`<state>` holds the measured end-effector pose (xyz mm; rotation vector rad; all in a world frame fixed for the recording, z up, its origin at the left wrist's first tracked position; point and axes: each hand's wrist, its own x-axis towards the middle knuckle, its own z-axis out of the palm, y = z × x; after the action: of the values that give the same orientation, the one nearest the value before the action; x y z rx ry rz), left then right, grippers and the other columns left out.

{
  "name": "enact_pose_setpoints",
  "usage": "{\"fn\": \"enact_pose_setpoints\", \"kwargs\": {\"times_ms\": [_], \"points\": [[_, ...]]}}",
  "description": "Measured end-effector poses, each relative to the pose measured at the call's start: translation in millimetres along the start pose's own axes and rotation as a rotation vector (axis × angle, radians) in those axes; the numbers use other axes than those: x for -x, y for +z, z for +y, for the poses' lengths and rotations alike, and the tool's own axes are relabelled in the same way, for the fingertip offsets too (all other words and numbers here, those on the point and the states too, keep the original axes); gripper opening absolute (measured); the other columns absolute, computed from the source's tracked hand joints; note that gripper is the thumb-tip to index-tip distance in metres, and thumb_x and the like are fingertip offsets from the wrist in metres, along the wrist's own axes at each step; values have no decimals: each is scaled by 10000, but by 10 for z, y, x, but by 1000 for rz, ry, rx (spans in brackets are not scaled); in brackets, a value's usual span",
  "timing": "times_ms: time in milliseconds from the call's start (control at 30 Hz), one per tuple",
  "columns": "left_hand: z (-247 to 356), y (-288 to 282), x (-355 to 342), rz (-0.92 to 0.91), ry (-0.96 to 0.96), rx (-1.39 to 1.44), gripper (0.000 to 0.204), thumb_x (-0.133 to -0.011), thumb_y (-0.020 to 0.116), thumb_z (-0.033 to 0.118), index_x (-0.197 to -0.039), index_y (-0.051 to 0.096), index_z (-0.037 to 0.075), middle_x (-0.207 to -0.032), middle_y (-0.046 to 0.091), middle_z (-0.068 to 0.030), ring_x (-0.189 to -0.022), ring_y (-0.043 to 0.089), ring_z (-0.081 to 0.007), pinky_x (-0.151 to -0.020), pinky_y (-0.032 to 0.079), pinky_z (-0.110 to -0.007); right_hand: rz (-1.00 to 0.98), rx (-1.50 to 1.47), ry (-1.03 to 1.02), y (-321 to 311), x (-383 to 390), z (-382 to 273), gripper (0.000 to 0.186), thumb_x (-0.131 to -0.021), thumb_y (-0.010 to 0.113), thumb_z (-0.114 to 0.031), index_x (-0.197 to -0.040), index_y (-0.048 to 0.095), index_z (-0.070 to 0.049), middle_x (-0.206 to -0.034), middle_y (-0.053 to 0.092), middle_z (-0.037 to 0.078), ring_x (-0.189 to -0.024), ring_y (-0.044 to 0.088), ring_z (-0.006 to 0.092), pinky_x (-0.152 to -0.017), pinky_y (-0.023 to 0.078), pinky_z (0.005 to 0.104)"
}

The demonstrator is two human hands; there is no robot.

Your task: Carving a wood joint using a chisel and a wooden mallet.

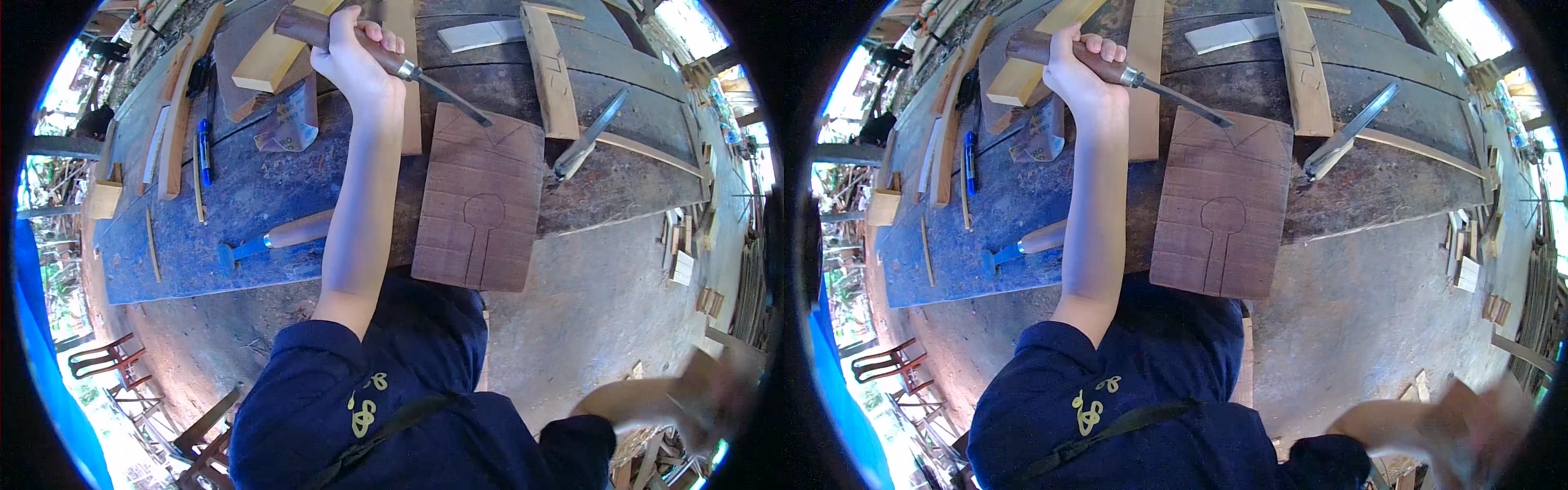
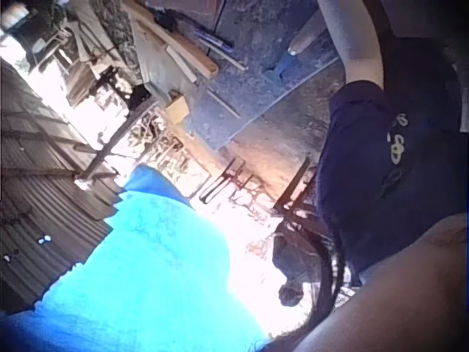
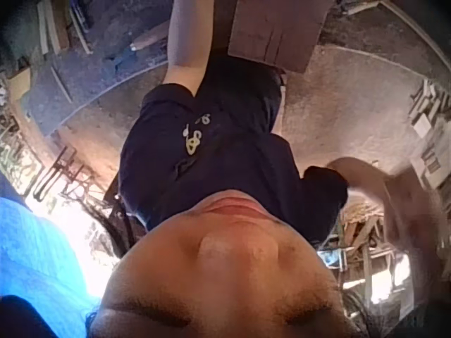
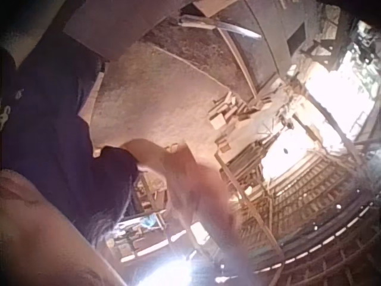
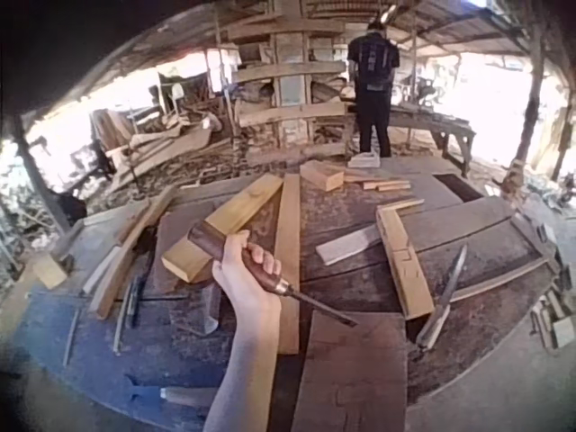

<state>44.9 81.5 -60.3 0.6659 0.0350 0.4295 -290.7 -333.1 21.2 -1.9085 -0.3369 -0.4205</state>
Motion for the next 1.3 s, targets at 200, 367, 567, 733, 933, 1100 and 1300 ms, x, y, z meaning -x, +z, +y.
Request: {"fn": "enact_pose_setpoints", "kwargs": {"times_ms": [200,367,567,733,933,1100,1300], "points": [[-27,69,103,-119,37,-45,198,-814,632,137,-777,445,83,-599,442,-35,-466,426,-163,-503,382,-344,690,-171,480,1400,-313,478,647,-693,603,-112,-1305,451,33,-852,553,128,-649,560,197,-616,471,283],[11,82,50,-192,-14,-81,187,-834,622,166,-800,454,90,-602,447,-35,-469,435,-174,-520,397,-365,626,-372,699,1746,-626,702,521,-721,645,-98,-1204,505,38,-767,557,86,-560,568,175,-504,458,268],[84,229,148,-235,-239,63,153,-850,669,165,-907,561,74,-644,501,-37,-547,512,-184,-560,430,-323,538,-377,806,1886,-651,954,277,-781,606,-68,-1025,489,-11,-737,562,91,-541,574,192,-494,483,312],[21,297,171,-158,12,-26,247,-866,718,231,-947,528,94,-711,498,-7,-545,480,-131,-558,421,-278,561,-449,809,1910,-633,1018,248,-806,596,-104,-1011,484,-21,-732,583,92,-540,578,204,-495,490,316],[98,292,210,-209,57,-48,260,-900,672,311,-884,509,109,-593,467,-3,-426,445,-129,-421,378,-269,587,-384,822,1949,-690,963,228,-774,576,-49,-976,483,-3,-695,548,94,-507,563,204,-478,478,320],[133,284,209,-359,80,-14,293,-949,566,390,-857,468,129,-541,441,-23,-358,417,-149,-350,357,-282,549,-393,815,1909,-692,994,215,-777,585,-54,-967,501,2,-676,549,87,-496,573,208,-473,473,317],[187,366,295,-500,51,-103,274,-958,563,355,-854,474,118,-571,453,-16,-471,476,-147,-476,417,-284,545,-408,802,1933,-698,999,179,-777,584,-46,-928,498,-5,-665,550,81,-481,578,199,-466,479,315]]}}
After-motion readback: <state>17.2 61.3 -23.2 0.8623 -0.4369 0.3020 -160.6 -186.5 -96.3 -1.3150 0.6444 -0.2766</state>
